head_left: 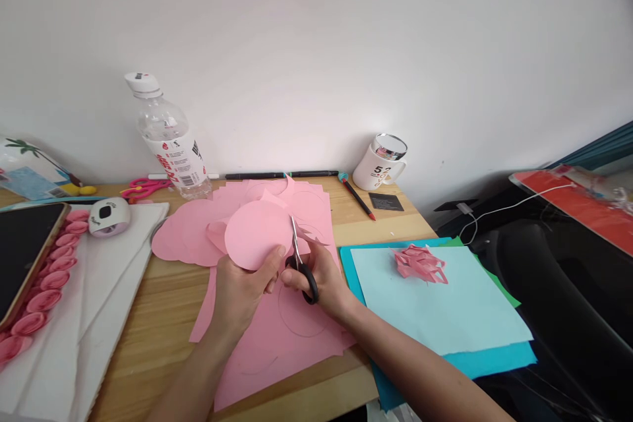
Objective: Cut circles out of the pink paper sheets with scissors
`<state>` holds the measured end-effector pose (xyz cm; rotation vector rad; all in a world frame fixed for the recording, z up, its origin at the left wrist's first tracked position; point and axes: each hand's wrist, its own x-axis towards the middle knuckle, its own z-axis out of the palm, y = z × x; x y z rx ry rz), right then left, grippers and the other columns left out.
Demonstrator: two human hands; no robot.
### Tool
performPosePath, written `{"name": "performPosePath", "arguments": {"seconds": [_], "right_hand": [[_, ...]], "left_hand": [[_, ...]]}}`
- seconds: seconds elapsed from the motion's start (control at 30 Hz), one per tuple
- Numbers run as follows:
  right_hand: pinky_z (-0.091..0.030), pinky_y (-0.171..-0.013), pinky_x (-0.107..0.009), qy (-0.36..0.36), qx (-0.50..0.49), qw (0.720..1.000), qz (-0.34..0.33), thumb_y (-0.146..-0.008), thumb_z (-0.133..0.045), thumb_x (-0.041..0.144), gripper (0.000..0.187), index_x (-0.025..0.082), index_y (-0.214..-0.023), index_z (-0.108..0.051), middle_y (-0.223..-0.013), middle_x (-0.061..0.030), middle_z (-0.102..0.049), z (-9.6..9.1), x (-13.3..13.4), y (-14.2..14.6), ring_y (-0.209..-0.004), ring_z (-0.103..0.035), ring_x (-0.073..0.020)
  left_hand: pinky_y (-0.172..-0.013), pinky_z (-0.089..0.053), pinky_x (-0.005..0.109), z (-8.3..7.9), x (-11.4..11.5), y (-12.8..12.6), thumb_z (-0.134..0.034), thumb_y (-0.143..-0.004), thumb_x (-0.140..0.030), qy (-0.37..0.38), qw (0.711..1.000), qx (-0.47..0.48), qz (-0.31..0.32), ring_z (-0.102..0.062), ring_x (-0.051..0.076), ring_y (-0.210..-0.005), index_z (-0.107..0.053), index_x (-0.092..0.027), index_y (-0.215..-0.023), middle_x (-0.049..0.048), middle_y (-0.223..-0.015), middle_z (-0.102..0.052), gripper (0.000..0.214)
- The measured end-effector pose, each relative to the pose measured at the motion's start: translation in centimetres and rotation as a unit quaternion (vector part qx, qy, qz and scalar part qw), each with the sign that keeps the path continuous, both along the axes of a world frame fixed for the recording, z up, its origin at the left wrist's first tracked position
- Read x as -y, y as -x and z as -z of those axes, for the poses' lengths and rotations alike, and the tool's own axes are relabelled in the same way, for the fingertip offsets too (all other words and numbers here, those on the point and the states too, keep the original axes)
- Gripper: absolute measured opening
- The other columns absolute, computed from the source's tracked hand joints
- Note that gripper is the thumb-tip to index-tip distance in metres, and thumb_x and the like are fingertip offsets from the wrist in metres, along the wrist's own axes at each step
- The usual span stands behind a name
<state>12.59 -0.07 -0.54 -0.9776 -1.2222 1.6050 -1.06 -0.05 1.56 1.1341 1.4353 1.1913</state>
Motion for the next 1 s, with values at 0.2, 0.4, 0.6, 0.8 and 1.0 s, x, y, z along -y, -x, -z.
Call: {"name": "performPosePath", "arguments": {"seconds": [0.2,0.4,0.6,0.8,1.0], "right_hand": [[-0.029,-0.041,-0.020,0.002,0.031,0.999,0.019,-0.067,-0.077,0.032,0.076,0.018,-0.127,-0.033,-0.049,0.0107,-0.044,-0.15,0.01,0.06,-0.045,-0.036,-0.0088],[-0.031,-0.041,-0.020,0.005,0.042,0.999,0.025,-0.065,-0.078,0.032,0.074,0.017,-0.123,-0.035,-0.049,0.0101,-0.046,-0.24,-0.05,0.03,-0.045,-0.039,-0.0092],[-0.031,-0.040,-0.020,0.012,0.048,0.998,0.030,-0.064,-0.078,0.036,0.070,0.017,-0.118,-0.038,-0.048,0.0098,-0.046,-0.25,-0.01,-0.01,-0.044,-0.040,-0.0095],[-0.032,-0.040,-0.020,0.013,0.046,0.998,0.029,-0.064,-0.079,0.039,0.076,0.015,-0.121,-0.036,-0.048,0.0083,-0.050,0.02,-0.07,-0.11,-0.043,-0.043,-0.0106],[-0.028,-0.041,-0.020,-0.012,0.048,0.999,0.011,-0.063,-0.079,0.044,0.057,0.017,-0.103,-0.051,-0.051,0.0079,-0.041,0.48,-0.45,-0.50,-0.047,-0.035,-0.0088]], "left_hand": [[-0.040,-0.035,0.023,-0.01,-0.04,0.07,-0.068,-0.069,-0.033,-0.010,1.000,0.024,0.006,-0.041,0.008,-0.036,-0.043,-0.019,-0.035,-0.0037,-0.034,-0.043,0.044],[-0.039,-0.035,0.023,0.22,-0.04,0.06,-0.068,-0.069,-0.032,-0.015,0.999,0.035,0.004,-0.041,0.008,-0.036,-0.044,-0.019,-0.036,-0.0034,-0.034,-0.044,0.043],[-0.040,-0.034,0.023,0.28,0.00,0.10,-0.068,-0.069,-0.033,-0.018,0.999,0.040,0.005,-0.040,0.008,-0.036,-0.044,-0.019,-0.036,-0.0034,-0.035,-0.043,0.043],[-0.039,-0.033,0.023,0.50,-0.08,0.15,-0.068,-0.070,-0.034,-0.018,0.998,0.059,0.012,-0.039,0.008,-0.036,-0.043,-0.019,-0.037,-0.0035,-0.035,-0.042,0.043],[-0.040,-0.031,0.024,0.28,0.00,0.14,-0.070,-0.065,-0.028,-0.002,0.999,0.039,0.014,-0.038,0.007,-0.035,-0.040,-0.019,-0.035,-0.0045,-0.033,-0.040,0.044]]}}
